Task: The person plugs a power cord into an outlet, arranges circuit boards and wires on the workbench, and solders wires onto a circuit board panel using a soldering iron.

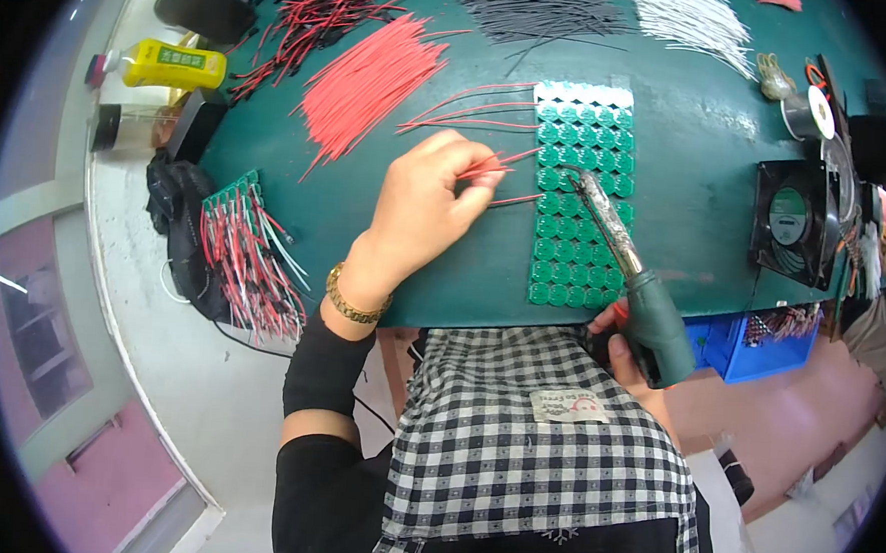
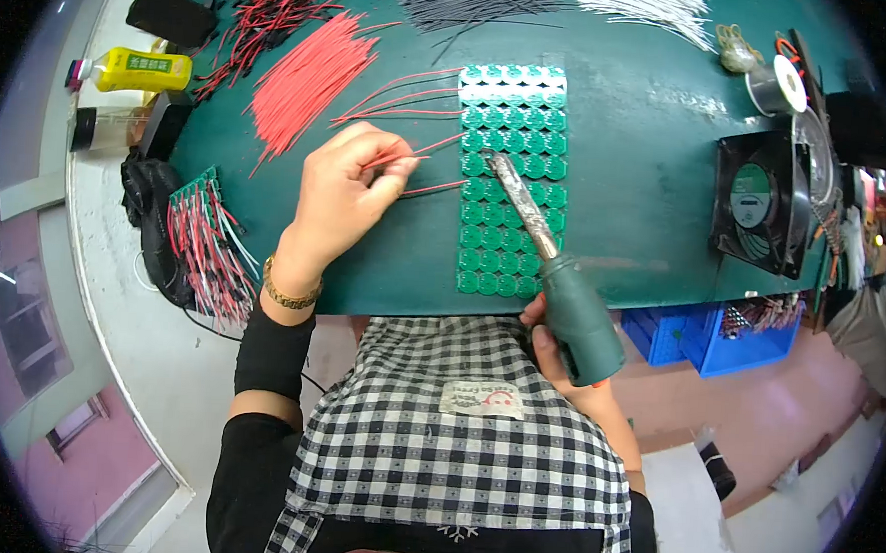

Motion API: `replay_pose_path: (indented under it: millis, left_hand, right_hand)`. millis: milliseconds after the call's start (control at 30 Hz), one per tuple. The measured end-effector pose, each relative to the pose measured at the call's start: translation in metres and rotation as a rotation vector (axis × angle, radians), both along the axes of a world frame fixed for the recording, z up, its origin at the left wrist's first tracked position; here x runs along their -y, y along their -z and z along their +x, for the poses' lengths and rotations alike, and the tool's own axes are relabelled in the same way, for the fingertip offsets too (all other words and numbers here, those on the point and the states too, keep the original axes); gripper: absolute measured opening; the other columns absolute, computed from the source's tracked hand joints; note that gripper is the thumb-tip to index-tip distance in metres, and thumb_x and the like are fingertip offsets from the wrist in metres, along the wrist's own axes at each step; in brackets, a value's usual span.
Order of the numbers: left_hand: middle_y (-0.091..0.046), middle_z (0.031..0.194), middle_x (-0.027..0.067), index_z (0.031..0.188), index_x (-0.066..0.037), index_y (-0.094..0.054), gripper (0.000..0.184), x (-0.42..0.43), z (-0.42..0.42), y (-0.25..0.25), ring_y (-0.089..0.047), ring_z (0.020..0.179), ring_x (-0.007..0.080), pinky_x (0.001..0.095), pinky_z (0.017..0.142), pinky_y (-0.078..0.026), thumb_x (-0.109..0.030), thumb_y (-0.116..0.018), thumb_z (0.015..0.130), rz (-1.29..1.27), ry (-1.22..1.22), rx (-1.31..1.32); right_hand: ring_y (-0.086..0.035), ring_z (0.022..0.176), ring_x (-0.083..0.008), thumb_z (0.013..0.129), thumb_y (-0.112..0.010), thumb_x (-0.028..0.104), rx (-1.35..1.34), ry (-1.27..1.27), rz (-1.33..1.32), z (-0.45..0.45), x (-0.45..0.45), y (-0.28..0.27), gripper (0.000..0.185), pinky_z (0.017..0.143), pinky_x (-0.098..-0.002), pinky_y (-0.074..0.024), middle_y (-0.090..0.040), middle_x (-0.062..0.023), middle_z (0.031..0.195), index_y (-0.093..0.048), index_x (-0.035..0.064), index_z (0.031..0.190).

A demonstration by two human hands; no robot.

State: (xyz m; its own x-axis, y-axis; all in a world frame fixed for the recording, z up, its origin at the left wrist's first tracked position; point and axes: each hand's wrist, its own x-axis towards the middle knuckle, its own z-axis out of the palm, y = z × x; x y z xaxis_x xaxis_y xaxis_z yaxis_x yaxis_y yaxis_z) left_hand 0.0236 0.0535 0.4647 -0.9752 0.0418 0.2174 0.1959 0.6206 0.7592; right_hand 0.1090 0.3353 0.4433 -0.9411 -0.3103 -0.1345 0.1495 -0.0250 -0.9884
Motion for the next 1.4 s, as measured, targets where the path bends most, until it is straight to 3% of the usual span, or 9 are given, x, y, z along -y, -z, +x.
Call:
replay_pose_path:
  millis: [33,100,167,667,767,867,967,1167,1400]
  left_hand:
    - [-0.060,0.075,0.0029,0.083,-0.001,-0.067,0.007,-0.007,-0.003,0.002,-0.048,0.056,0.0079,0.0243,0.049,-0.039,-0.002,-0.070,0.076,0.033,0.003,0.023]
    - [-0.060,0.072,0.0010,0.080,-0.001,-0.068,0.007,-0.015,-0.009,0.011,-0.040,0.051,0.0041,0.0214,0.046,-0.033,-0.003,-0.070,0.074,0.082,0.008,0.021]
    - [-0.060,0.071,0.0012,0.080,0.000,-0.068,0.007,-0.018,-0.014,0.017,-0.042,0.051,0.0044,0.0216,0.046,-0.034,-0.004,-0.070,0.074,0.099,0.010,0.073]
    - [-0.061,0.071,0.0036,0.081,0.000,-0.068,0.009,-0.019,-0.016,0.025,-0.050,0.055,0.0076,0.0228,0.049,-0.039,-0.005,-0.069,0.074,0.062,0.017,0.117]
    - [-0.061,0.070,0.0039,0.081,0.001,-0.068,0.009,-0.020,-0.016,0.026,-0.051,0.056,0.0080,0.0230,0.050,-0.040,-0.005,-0.068,0.074,0.059,0.009,0.109]
    - [-0.061,0.070,0.0041,0.080,0.001,-0.068,0.009,-0.020,-0.016,0.027,-0.052,0.056,0.0083,0.0232,0.050,-0.041,-0.005,-0.068,0.074,0.046,0.005,0.093]
    - [-0.061,0.070,0.0043,0.081,0.000,-0.068,0.009,-0.020,-0.016,0.025,-0.053,0.056,0.0086,0.0233,0.050,-0.041,-0.005,-0.068,0.074,0.031,0.008,0.105]
    - [-0.061,0.071,0.0044,0.081,0.000,-0.068,0.009,-0.020,-0.015,0.025,-0.053,0.057,0.0089,0.0234,0.051,-0.042,-0.006,-0.068,0.074,0.026,0.010,0.118]
    - [-0.062,0.072,0.0044,0.081,0.001,-0.068,0.009,-0.020,-0.015,0.024,-0.056,0.059,0.0090,0.0231,0.053,-0.044,-0.006,-0.068,0.075,0.039,0.003,0.146]
  right_hand:
    - [-0.059,0.079,-0.0169,0.084,-0.061,0.007,-0.034,0.022,-0.001,-0.005,0.004,-0.004,0.019,0.074,-0.0325,-0.0492,-0.061,-0.0079,0.088,-0.060,0.0004,0.102]
    - [-0.060,0.078,-0.0176,0.083,-0.061,0.006,-0.021,0.021,0.013,-0.006,0.002,0.000,0.017,0.073,-0.0319,-0.0496,-0.061,-0.0084,0.085,-0.061,0.0000,0.098]
    - [-0.062,0.074,-0.0179,0.081,-0.062,0.005,-0.021,0.021,0.031,-0.004,0.003,0.006,0.013,0.069,-0.0302,-0.0504,-0.063,-0.0091,0.083,-0.063,-0.0004,0.093]
    - [-0.065,0.069,-0.0199,0.078,-0.066,0.002,-0.046,0.009,0.069,-0.008,0.003,0.005,0.010,0.065,-0.0307,-0.0530,-0.066,-0.0094,0.079,-0.064,0.0001,0.088]
    - [-0.057,0.073,-0.0176,0.087,-0.060,0.010,-0.142,-0.131,0.146,-0.004,-0.006,0.015,0.037,0.067,-0.0324,-0.0481,-0.059,-0.0105,0.083,-0.050,0.0002,0.121]
    - [-0.057,0.073,-0.0172,0.087,-0.060,0.010,-0.149,-0.141,0.144,-0.004,-0.006,0.014,0.036,0.067,-0.0327,-0.0481,-0.059,-0.0101,0.085,-0.050,0.0002,0.121]
    - [-0.063,0.070,-0.0184,0.080,-0.064,0.003,-0.121,0.001,0.116,-0.006,0.003,0.006,0.012,0.065,-0.0302,-0.0517,-0.064,-0.0095,0.080,-0.062,0.0002,0.091]
    - [-0.058,0.075,-0.0135,0.086,-0.061,0.008,0.056,0.017,-0.021,0.002,-0.007,0.002,0.029,0.069,-0.0286,-0.0494,-0.063,-0.0100,0.092,-0.055,0.0004,0.114]
    - [-0.057,0.076,-0.0139,0.089,-0.060,0.012,0.043,0.070,-0.065,0.008,-0.009,0.009,0.039,0.071,-0.0297,-0.0495,-0.062,-0.0128,0.098,-0.050,0.0003,0.125]
